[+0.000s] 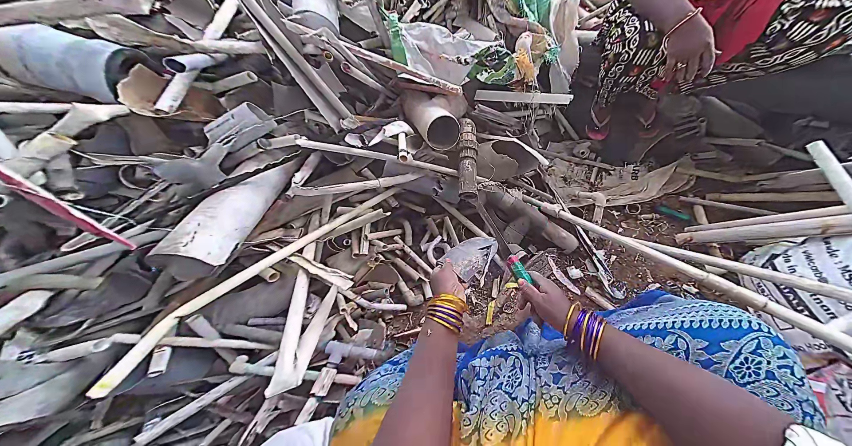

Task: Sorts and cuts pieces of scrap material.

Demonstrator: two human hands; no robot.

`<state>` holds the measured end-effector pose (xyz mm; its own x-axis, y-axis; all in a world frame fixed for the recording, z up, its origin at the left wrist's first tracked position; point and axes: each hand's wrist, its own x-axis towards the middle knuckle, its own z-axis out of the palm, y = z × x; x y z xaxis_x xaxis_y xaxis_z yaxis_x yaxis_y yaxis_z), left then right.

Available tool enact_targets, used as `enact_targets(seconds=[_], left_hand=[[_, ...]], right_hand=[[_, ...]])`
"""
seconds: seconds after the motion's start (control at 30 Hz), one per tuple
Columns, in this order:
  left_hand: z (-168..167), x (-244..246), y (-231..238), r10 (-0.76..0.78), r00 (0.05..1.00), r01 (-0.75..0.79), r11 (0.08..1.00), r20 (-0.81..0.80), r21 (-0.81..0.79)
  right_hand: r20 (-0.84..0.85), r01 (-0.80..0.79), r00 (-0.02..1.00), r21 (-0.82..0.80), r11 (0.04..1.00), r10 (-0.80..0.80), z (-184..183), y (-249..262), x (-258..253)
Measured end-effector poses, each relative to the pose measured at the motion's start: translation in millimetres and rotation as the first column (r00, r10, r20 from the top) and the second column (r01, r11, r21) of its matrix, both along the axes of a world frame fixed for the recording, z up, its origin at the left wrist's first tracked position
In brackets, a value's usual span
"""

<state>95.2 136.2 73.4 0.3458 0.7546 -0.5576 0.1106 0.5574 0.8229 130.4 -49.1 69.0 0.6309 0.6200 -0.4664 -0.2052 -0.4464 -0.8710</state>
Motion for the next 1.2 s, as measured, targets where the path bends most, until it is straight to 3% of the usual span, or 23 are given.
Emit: enact_targets(seconds=[0.2,0.37,0.43,0.53,0.6,0.73,0.87,0.9,1.03,1.2], left_hand=[[-0.3,0.8,3.9,0.040,0.991,-0.037,0.999,0.126,-0.030],[8.6,-1.0,3.2,0.033,0.987,-0.029,0.999,0.156,-0.030],[7.2,-2.6,2.7,-0.002,0.992,0.001,1.000,0.125,0.004],[2.8,-5.0,3.7,-0.024,0.997,0.022,0.999,0.071,0.035],[-0.5,-5.8,6.1,-0.012,0.998,0.010,0.999,0.065,0.031],[1.5,-7.7,11.4,-0.031,0.997,0.029,0.999,0.072,0.026],[-3.2,-12.5,13.4,-0.176,0.982,0.167,0.978,0.067,0.124],[-3.2,-13.3,13.5,-0.195,0.978,0.183,0.973,0.076,0.140],[3.0,-19.6,10.6,-0.279,0.957,0.248,0.932,0.085,0.264],[-2.8,-23.0,9.9,-0.395,0.917,0.329,0.819,0.047,0.471]], right_hand=[[-0.147,-0.023,0.989,0.073,0.997,0.033,-4.3,11.9,-3.3],[-0.075,0.082,0.995,0.232,0.969,-0.066,-6.8,17.9,-7.2],[-0.053,0.099,0.995,0.220,0.970,-0.090,-8.6,21.2,-12.0],[-0.139,-0.121,0.981,0.112,0.986,0.136,-7.2,24.8,-11.8],[-0.172,-0.189,0.963,0.131,0.973,0.210,-4.6,25.9,-8.5],[-0.142,0.026,0.990,0.150,0.988,-0.004,-4.5,30.8,-2.8],[-0.167,-0.210,0.959,0.134,0.968,0.231,-1.4,28.9,-7.4],[-0.177,-0.182,0.962,0.157,0.971,0.209,-0.9,29.1,-8.7],[-0.315,0.222,0.936,0.172,0.960,-0.160,-0.8,34.1,-3.0],[-0.252,-0.006,0.965,0.263,0.965,0.074,7.8,30.3,-17.0]])
